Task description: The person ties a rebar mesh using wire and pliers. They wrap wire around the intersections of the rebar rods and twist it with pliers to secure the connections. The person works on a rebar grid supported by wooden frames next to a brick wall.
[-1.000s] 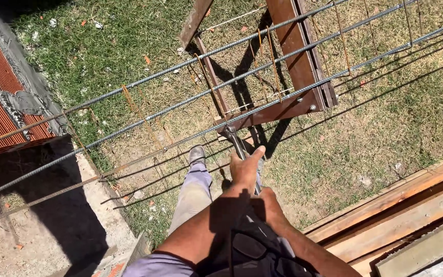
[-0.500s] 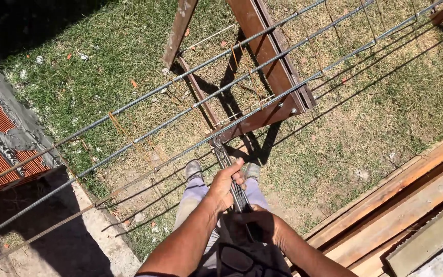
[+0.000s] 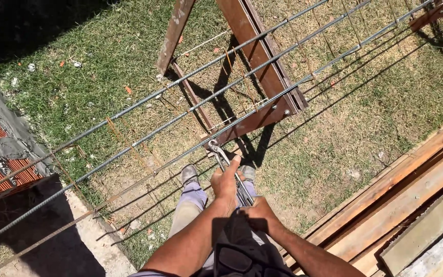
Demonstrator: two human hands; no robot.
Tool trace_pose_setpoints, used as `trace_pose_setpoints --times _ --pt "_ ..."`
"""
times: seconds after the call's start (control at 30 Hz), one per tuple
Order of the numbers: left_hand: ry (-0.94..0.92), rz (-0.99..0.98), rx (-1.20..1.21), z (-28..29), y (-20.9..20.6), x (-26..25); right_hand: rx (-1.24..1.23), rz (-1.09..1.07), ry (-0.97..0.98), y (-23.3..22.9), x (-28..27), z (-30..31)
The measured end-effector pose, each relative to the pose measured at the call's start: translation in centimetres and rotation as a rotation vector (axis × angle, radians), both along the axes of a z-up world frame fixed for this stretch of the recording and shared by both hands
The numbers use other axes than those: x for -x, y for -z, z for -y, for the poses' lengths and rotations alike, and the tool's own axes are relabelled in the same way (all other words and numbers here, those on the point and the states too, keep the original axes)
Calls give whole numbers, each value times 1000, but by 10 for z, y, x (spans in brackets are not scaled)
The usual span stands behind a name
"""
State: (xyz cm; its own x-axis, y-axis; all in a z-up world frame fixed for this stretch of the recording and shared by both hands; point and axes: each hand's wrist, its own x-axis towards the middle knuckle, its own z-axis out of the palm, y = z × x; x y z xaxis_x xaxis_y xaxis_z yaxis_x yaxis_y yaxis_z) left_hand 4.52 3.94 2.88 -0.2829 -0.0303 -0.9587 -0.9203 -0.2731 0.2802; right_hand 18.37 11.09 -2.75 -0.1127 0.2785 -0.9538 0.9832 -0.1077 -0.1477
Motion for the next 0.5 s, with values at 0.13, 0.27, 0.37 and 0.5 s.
trace_pose_setpoints --times 0.13,0.27,0.37,0.5 --pt "375 83 201 -10 -19 2 -66 -385 -150 41 -25 0" --pt "304 146 232 -17 27 -11 -320 -167 -386 -25 4 16" --pt "172 64 102 -8 53 -21 -179 -200 -297 -43 4 19" --pt "68 -12 -120 6 55 -19 285 -517 -6 -19 -20 0"
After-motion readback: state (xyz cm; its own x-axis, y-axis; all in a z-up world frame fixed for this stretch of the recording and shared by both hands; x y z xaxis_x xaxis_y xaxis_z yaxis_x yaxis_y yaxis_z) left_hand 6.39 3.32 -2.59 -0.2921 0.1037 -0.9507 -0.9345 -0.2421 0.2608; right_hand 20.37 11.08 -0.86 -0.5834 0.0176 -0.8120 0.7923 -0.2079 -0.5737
